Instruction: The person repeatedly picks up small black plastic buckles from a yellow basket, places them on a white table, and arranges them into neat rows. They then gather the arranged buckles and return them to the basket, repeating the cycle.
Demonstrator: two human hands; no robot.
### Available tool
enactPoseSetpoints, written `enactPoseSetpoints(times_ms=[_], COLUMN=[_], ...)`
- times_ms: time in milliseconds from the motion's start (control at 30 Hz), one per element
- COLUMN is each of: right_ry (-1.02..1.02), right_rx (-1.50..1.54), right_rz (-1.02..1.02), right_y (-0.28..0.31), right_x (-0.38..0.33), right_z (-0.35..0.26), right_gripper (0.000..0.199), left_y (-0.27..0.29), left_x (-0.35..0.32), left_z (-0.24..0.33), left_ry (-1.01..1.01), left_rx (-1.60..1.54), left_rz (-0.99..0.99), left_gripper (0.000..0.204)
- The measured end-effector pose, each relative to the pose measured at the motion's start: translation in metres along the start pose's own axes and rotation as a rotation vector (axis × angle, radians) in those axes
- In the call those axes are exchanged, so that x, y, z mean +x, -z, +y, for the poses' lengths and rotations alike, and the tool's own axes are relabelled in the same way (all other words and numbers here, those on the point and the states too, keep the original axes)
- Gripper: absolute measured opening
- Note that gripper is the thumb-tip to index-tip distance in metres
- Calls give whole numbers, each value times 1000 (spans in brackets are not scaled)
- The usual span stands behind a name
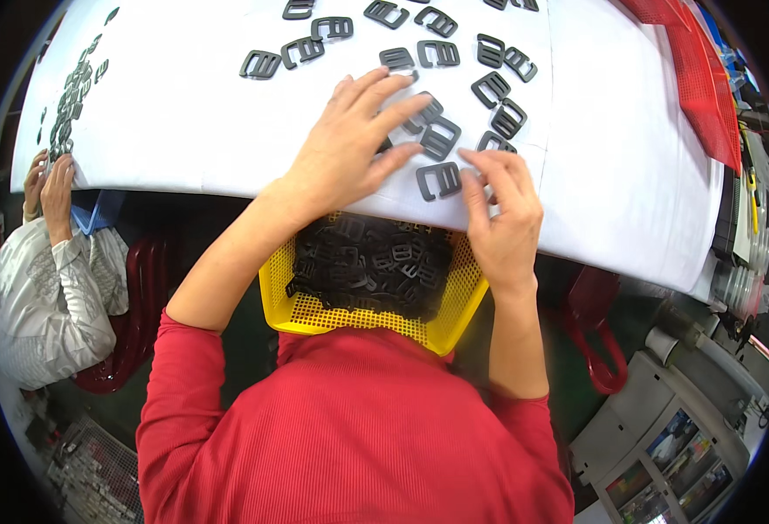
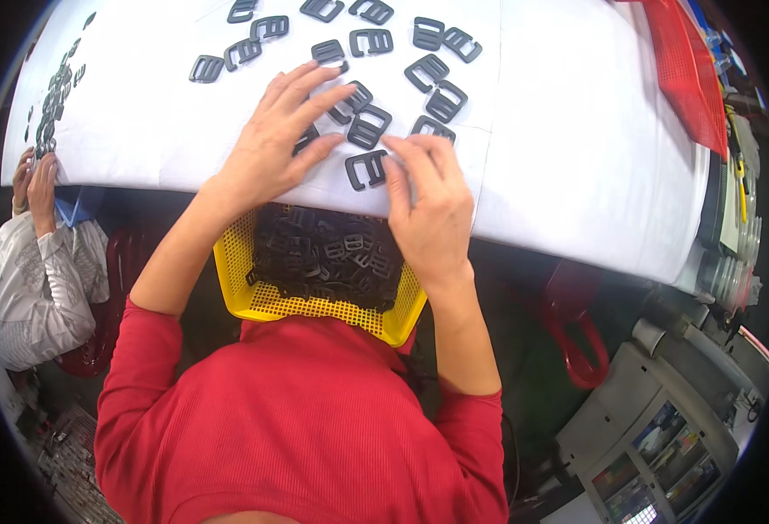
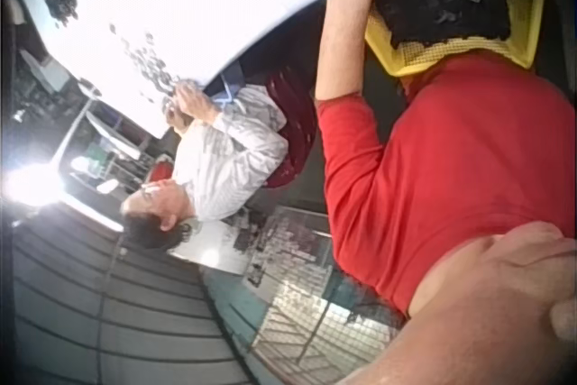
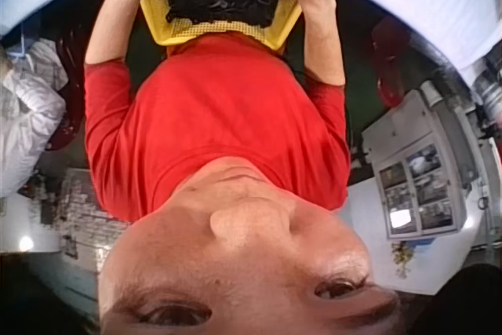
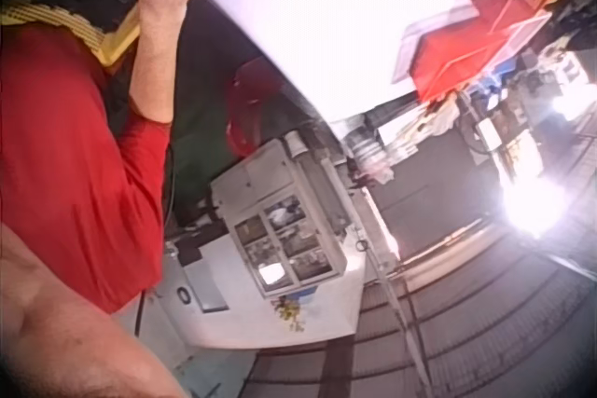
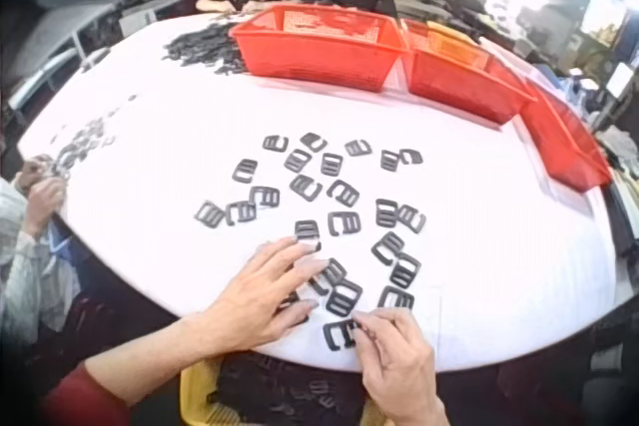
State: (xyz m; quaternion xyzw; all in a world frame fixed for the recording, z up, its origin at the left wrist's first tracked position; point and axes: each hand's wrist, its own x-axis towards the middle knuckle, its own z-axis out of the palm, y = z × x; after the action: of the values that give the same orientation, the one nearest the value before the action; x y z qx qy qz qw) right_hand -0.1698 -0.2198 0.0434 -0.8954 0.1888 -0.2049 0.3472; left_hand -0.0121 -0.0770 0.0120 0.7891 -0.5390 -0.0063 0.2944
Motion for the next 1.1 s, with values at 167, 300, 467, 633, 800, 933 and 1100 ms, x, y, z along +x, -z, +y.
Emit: enactPoseSetpoints(times_ms=[167,300,467,633,800,933,1100], right_ry=[-39,-80,82,223,398,531,628], right_rx=[-76,-136,-206,-297,-75,-390,-176], right_rz=[171,197,125,-57,-156,-143,-372], right_y=[12,19,5,-18,-38,-49,-48], right_x=[17,20,29,41,62,89,71], right_z=[21,34,56,52,38,37,26], right_gripper=[17,19,34,45,53,53,46], left_y=[-16,-13,1,16,32,47,64], left_x=[6,-2,-30,-37,-33,-33,-42], left_z=[25,33,44,52,38,32,-5], left_ry=[-60,-127,-244,-147,53,51,241], left_rx=[99,-43,-398,-746,-634,-531,-362], left_rz=[-115,-188,-305,-325,-71,79,303], left_gripper=[52,48,26,22,23,22,17])
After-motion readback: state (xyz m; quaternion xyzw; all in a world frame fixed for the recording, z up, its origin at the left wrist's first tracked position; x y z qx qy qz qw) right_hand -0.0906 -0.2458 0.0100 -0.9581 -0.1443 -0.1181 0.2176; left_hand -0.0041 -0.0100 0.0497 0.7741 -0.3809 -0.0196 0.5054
